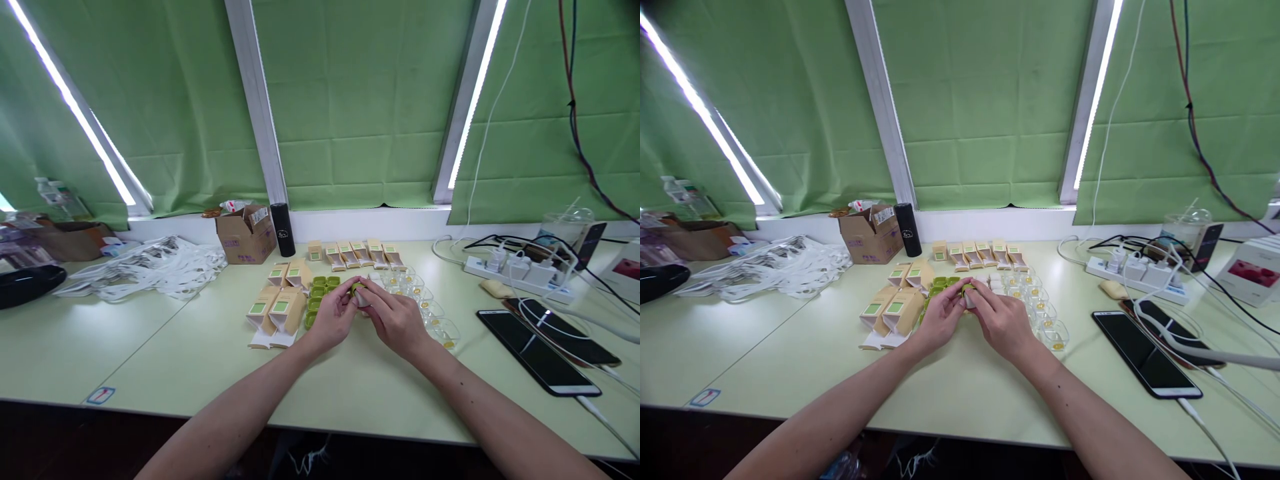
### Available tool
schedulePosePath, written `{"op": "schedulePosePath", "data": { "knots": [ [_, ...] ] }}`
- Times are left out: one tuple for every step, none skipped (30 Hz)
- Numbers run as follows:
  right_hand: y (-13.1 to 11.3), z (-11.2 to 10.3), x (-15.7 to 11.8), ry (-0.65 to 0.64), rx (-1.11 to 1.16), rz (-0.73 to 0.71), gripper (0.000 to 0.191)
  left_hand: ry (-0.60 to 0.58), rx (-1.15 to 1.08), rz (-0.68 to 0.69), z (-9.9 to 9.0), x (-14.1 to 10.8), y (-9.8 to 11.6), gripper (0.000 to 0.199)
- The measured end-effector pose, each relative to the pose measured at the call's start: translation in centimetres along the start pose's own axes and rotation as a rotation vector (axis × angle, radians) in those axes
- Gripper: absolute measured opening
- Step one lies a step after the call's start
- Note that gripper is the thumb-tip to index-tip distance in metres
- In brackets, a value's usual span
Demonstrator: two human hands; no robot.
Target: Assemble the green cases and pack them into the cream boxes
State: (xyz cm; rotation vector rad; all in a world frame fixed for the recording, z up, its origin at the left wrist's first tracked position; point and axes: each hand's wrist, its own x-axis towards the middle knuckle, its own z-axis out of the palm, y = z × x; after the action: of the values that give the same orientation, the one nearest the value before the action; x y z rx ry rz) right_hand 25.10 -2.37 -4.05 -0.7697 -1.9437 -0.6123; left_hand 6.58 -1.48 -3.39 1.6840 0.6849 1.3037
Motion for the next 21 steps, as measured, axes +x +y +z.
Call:
{"op": "schedulePosePath", "data": {
  "knots": [
    [-0.1, 0.0, 0.1, 0.006, -0.011, -0.002, 0.039, 0.016, -0.013, -0.002, 0.1, 0.0, 0.0, 0.052],
    [-0.1, 0.0, 0.1, 0.013, -0.014, -0.005, 0.040, 0.034, -0.027, -0.008, 0.3, 0.1, 0.1, 0.051],
    [-0.1, 0.0, 0.2, 0.021, -0.011, -0.010, 0.041, 0.054, -0.039, -0.017, 0.4, 0.1, 0.2, 0.050],
    [-0.2, 0.0, 0.2, 0.028, -0.005, -0.014, 0.043, 0.077, -0.048, -0.026, 0.5, 0.1, 0.2, 0.049],
    [-0.2, 0.0, 0.3, 0.032, 0.002, -0.019, 0.045, 0.098, -0.052, -0.034, 0.6, 0.2, 0.3, 0.048],
    [-0.2, 0.0, 0.3, 0.036, 0.006, -0.025, 0.047, 0.115, -0.054, -0.040, 0.7, 0.2, 0.4, 0.047],
    [-0.2, 0.1, 0.3, 0.039, 0.008, -0.031, 0.048, 0.126, -0.057, -0.044, 0.8, 0.1, 0.5, 0.047],
    [-0.2, 0.1, 0.4, 0.043, 0.008, -0.038, 0.050, 0.135, -0.063, -0.044, 0.9, 0.1, 0.6, 0.046],
    [-0.2, 0.1, 0.4, 0.047, 0.007, -0.046, 0.052, 0.140, -0.070, -0.040, 1.0, 0.1, 0.6, 0.046],
    [-0.2, 0.1, 0.4, 0.054, 0.007, -0.054, 0.053, 0.144, -0.076, -0.034, 1.1, 0.0, 0.7, 0.045],
    [-0.2, 0.2, 0.4, 0.059, 0.007, -0.061, 0.054, 0.149, -0.080, -0.026, 1.2, 0.0, 0.7, 0.044],
    [-0.2, 0.2, 0.4, 0.062, 0.007, -0.066, 0.054, 0.156, -0.082, -0.018, 1.3, -0.1, 0.7, 0.043],
    [-0.2, 0.2, 0.4, 0.064, 0.005, -0.070, 0.055, 0.165, -0.081, -0.011, 1.4, -0.1, 0.6, 0.043],
    [-0.3, 0.2, 0.4, 0.065, 0.003, -0.072, 0.055, 0.173, -0.076, -0.007, 1.5, -0.1, 0.6, 0.043],
    [-0.3, 0.3, 0.4, 0.065, 0.001, -0.073, 0.054, 0.180, -0.070, -0.004, 1.5, -0.2, 0.5, 0.042],
    [-0.3, 0.3, 0.4, 0.065, 0.000, -0.070, 0.054, 0.184, -0.061, 0.000, 1.5, -0.2, 0.5, 0.042],
    [-0.3, 0.3, 0.4, 0.064, 0.000, -0.065, 0.053, 0.182, -0.052, 0.003, 1.5, -0.2, 0.5, 0.042],
    [-0.3, 0.3, 0.4, 0.062, 0.003, -0.057, 0.053, 0.173, -0.043, 0.006, 1.5, -0.2, 0.5, 0.042],
    [-0.3, 0.3, 0.3, 0.057, 0.009, -0.047, 0.052, 0.156, -0.038, 0.007, 1.3, -0.2, 0.6, 0.042],
    [-0.3, 0.3, 0.3, 0.049, 0.018, -0.038, 0.051, 0.134, -0.039, 0.006, 1.2, -0.2, 0.7, 0.043],
    [-0.3, 0.3, 0.3, 0.038, 0.029, -0.029, 0.051, 0.106, -0.046, 0.002, 1.1, -0.2, 0.7, 0.045]
  ]
}}
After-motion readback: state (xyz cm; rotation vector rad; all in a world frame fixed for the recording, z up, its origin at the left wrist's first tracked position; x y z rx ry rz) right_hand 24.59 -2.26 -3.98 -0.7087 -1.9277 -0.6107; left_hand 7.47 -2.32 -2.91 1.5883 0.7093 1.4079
